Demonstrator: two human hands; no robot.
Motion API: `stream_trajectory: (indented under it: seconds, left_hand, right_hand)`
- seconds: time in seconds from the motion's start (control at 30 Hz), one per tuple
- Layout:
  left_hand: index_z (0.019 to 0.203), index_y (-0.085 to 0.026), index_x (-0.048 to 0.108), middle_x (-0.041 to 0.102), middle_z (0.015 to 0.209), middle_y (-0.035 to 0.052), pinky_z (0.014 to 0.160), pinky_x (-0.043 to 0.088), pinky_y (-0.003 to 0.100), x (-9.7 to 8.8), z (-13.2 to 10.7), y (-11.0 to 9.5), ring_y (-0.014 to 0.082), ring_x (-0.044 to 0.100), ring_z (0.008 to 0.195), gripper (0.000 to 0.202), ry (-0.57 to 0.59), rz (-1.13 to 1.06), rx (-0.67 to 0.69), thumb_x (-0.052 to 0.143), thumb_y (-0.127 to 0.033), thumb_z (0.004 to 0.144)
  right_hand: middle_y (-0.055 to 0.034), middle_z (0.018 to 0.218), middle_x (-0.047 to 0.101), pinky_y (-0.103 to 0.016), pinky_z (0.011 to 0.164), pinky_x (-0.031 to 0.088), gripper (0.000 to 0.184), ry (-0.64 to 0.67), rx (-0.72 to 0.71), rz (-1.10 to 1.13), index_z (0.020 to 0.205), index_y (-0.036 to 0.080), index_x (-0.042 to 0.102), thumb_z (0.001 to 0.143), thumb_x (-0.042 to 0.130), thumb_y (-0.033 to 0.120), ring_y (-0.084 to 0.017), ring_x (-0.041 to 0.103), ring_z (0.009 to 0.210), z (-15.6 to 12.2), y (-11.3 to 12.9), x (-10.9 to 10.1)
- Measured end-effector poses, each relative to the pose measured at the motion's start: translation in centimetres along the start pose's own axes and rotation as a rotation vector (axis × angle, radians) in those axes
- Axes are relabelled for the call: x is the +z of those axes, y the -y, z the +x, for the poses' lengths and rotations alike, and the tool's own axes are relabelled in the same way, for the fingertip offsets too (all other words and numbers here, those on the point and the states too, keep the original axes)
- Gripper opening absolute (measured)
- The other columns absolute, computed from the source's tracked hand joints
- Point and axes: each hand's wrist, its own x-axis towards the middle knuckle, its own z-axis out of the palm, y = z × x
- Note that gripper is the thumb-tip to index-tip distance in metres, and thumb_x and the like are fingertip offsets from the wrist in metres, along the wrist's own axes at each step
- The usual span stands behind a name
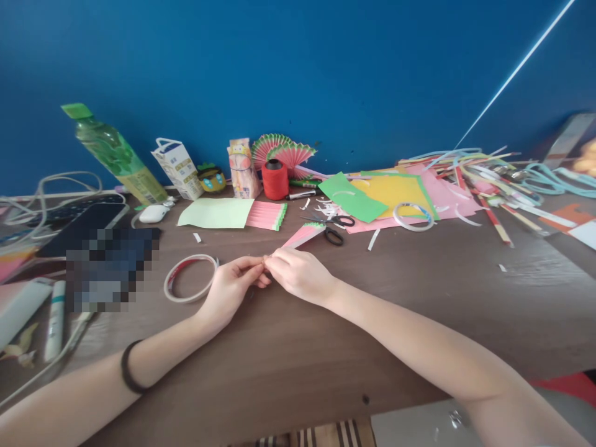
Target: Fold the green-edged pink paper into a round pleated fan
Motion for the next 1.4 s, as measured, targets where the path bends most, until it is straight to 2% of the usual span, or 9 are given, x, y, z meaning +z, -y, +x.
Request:
stream_trajectory:
  seconds: [0.57,0.73,1.13,1.3,1.4]
  left_hand:
    - [0.084,-0.011,0.065,0.065,0.063,0.0018,0.063,0.053,0.025,0.04,0.02,0.07,0.0114,0.061,0.059,0.020,0.007,-0.009,0.014,0.061,-0.026,0.072]
    - [0.086,-0.011,0.065,0.066,0.069,0.0027,0.064,0.052,0.025,-0.03,0.11,0.30,0.0118,0.061,0.062,0.022,0.012,-0.016,0.014,0.064,-0.028,0.071]
    - [0.080,-0.011,0.064,0.066,0.068,0.0029,0.061,0.052,0.024,0.03,0.21,0.16,0.0114,0.061,0.059,0.021,-0.014,-0.023,-0.015,0.065,-0.028,0.068]
    - [0.080,-0.011,0.065,0.066,0.067,0.0031,0.061,0.051,0.024,0.02,0.13,-0.06,0.0114,0.061,0.059,0.022,-0.016,-0.049,-0.029,0.065,-0.029,0.069]
    - [0.080,-0.011,0.065,0.065,0.064,0.0023,0.061,0.051,0.024,0.05,0.12,-0.08,0.0111,0.060,0.058,0.021,-0.018,-0.053,-0.040,0.065,-0.028,0.069]
  right_hand:
    - [-0.0076,0.076,0.064,-0.026,0.063,0.052,0.012,-0.053,0.048,0.129,0.084,0.013,0.058,0.086,0.047,0.012,-0.014,0.060,0.069,-0.26,-0.31,0.59]
    - [-0.0081,0.079,0.064,-0.027,0.065,0.052,0.011,-0.055,0.048,0.149,0.085,0.014,0.058,0.086,0.047,0.013,-0.015,0.060,0.073,-0.36,-0.30,0.44]
    - [-0.0035,0.074,0.063,-0.025,0.064,0.051,0.011,-0.145,0.092,0.191,0.086,0.017,0.056,0.083,0.048,0.010,-0.012,0.060,0.067,-0.18,-0.08,0.52]
    - [-0.0019,0.076,0.065,-0.023,0.063,0.051,0.009,-0.097,0.198,0.222,0.091,0.019,0.052,0.083,0.051,0.014,-0.012,0.061,0.068,-0.34,0.06,0.35]
    - [-0.0012,0.073,0.063,-0.022,0.060,0.050,0.004,-0.071,0.214,0.216,0.086,0.019,0.050,0.082,0.052,0.017,-0.011,0.060,0.064,-0.33,0.08,0.26]
